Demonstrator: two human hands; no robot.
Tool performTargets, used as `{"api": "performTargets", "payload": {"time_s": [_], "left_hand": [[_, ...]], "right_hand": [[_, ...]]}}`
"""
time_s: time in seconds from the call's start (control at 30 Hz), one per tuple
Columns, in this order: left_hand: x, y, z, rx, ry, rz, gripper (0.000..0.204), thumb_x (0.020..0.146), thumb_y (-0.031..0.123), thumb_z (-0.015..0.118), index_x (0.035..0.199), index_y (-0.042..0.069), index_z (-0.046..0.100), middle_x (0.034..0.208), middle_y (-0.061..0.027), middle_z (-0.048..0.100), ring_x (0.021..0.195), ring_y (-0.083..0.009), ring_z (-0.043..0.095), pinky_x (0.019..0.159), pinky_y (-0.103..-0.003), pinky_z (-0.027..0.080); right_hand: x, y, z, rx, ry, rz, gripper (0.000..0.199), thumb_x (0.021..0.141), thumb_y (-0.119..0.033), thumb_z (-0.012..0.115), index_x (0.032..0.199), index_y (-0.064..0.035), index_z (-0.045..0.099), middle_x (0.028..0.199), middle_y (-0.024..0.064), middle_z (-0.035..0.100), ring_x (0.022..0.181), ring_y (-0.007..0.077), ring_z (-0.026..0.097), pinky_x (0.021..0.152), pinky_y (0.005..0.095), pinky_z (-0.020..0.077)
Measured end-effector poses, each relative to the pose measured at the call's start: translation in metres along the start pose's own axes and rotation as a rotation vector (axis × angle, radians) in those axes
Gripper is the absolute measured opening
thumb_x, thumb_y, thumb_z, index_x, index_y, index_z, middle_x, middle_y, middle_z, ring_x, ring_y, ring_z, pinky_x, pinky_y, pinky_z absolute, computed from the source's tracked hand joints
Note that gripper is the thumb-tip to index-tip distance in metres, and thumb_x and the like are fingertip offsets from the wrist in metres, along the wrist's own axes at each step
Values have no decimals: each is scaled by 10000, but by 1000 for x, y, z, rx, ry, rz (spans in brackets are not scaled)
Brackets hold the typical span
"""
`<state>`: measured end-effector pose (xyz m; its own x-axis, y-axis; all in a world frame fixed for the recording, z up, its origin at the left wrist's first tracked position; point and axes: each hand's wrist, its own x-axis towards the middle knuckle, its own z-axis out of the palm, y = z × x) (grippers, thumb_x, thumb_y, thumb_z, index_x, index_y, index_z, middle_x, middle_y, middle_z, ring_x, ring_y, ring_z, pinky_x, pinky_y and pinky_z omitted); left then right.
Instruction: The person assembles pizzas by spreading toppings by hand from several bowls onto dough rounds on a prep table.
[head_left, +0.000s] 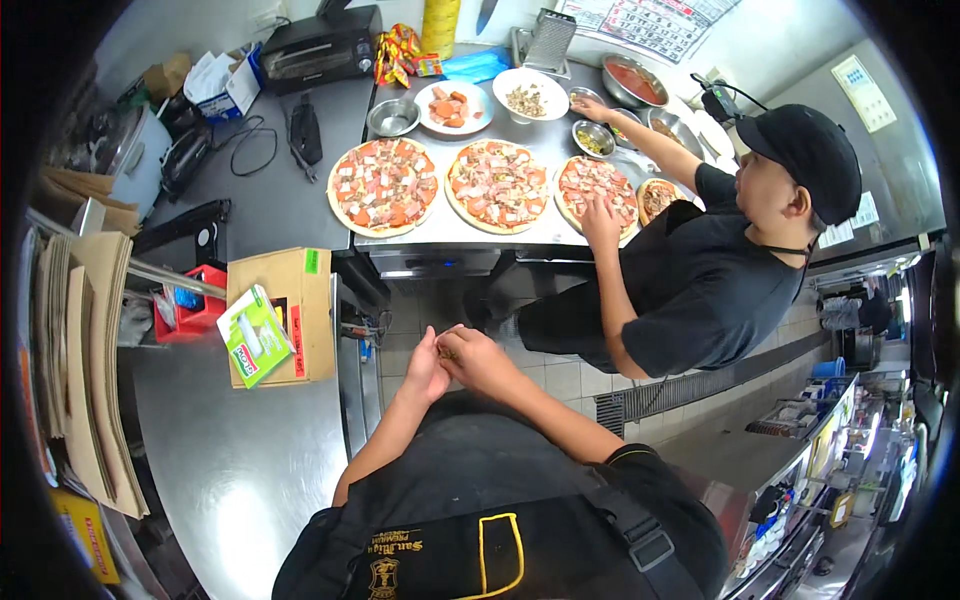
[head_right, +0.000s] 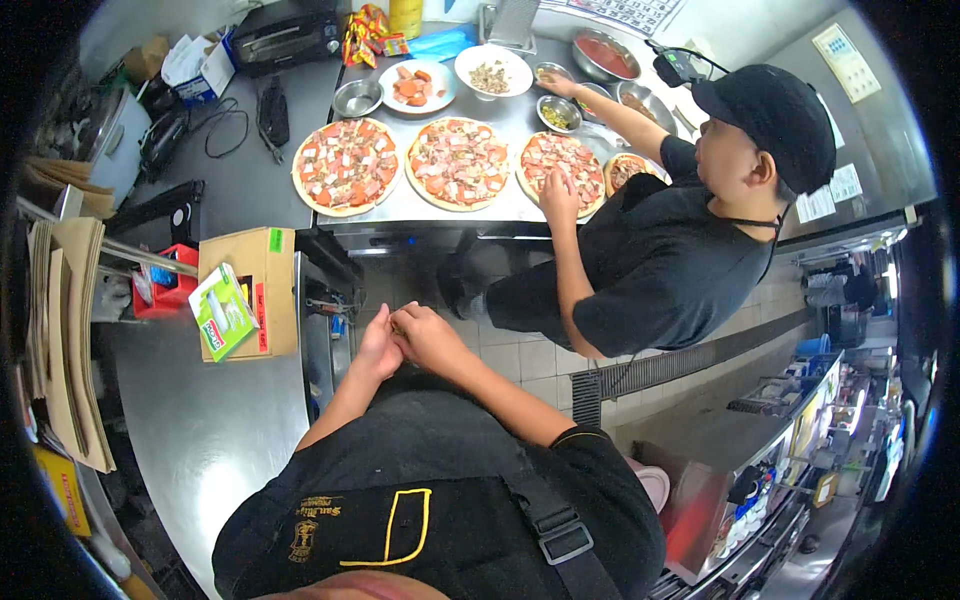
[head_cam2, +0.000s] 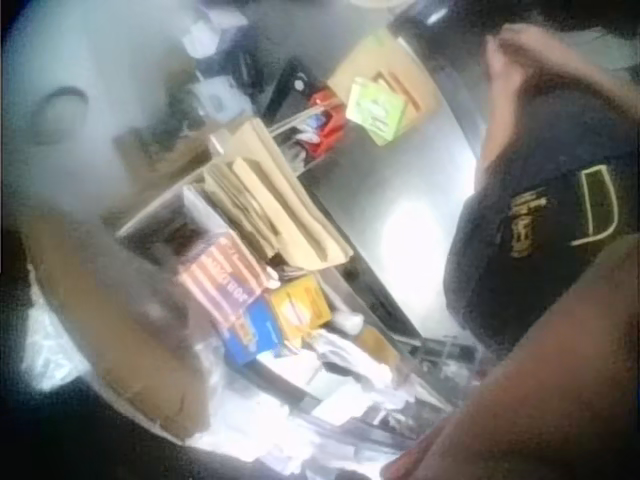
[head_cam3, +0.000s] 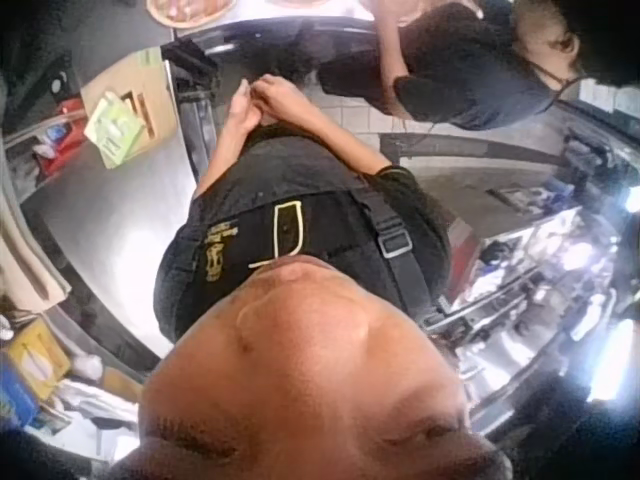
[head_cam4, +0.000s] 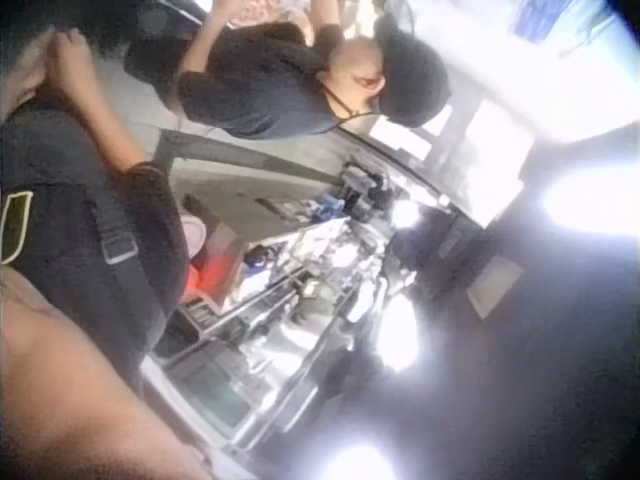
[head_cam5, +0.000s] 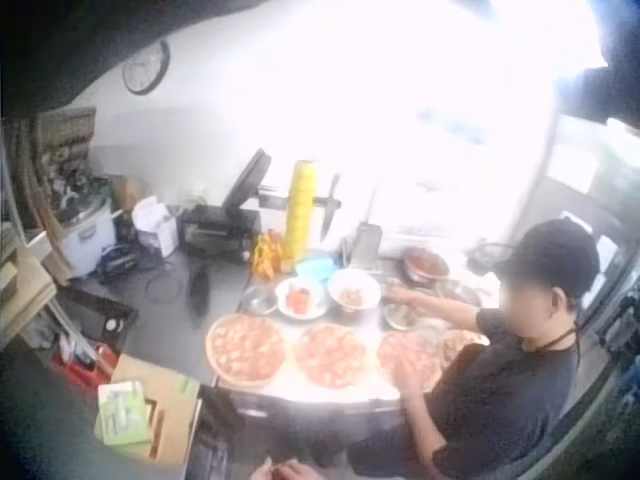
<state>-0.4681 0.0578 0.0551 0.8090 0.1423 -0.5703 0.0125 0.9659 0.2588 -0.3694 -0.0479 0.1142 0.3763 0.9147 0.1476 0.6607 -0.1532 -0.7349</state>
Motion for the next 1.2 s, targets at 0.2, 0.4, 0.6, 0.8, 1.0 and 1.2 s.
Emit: {"api": "performTargets", "payload": {"time_s": [0.2,0.4,0.6,0.8,1.0,1.2], "left_hand": [[29,-3,20,97,-39,-46,540,1138,391,310,1354,-28,574,1305,-116,647,1231,-226,595,1084,-385,454],[61,-18,68,163,-116,-21,387,1131,313,391,1229,-4,590,1229,-120,659,1189,-211,623,1081,-373,475],[108,4,95,363,-194,-25,406,1094,223,513,1387,-57,545,1336,-158,633,1242,-233,627,1076,-358,509],[188,35,138,452,-128,-45,346,1037,120,619,1329,-61,591,1288,-136,660,1193,-208,650,1034,-329,541],[252,70,189,558,-215,-129,335,1038,153,631,1309,-43,616,1217,-101,675,1120,-162,663,999,-308,549],[281,93,219,660,-247,-166,338,1039,138,626,1344,-7,614,1137,-70,685,1028,-114,673,892,-245,578]], "right_hand": [[-1,34,-14,-129,39,26,193,801,-65,701,987,-18,680,996,180,684,928,381,679,806,454,565],[-7,65,-61,34,267,26,125,878,-87,709,979,-15,717,890,165,708,821,363,697,742,434,571],[14,87,-107,221,388,385,184,880,-92,734,1045,-10,735,925,176,722,816,306,722,743,382,577],[64,134,-131,140,570,463,220,861,-77,754,1062,8,725,929,176,719,750,271,718,706,365,577],[116,158,-168,77,650,585,241,880,-106,749,1086,17,720,957,203,732,772,295,745,705,378,590],[144,175,-179,-3,689,637,250,874,-102,749,1098,6,722,991,192,742,839,282,749,738,363,599]]}}
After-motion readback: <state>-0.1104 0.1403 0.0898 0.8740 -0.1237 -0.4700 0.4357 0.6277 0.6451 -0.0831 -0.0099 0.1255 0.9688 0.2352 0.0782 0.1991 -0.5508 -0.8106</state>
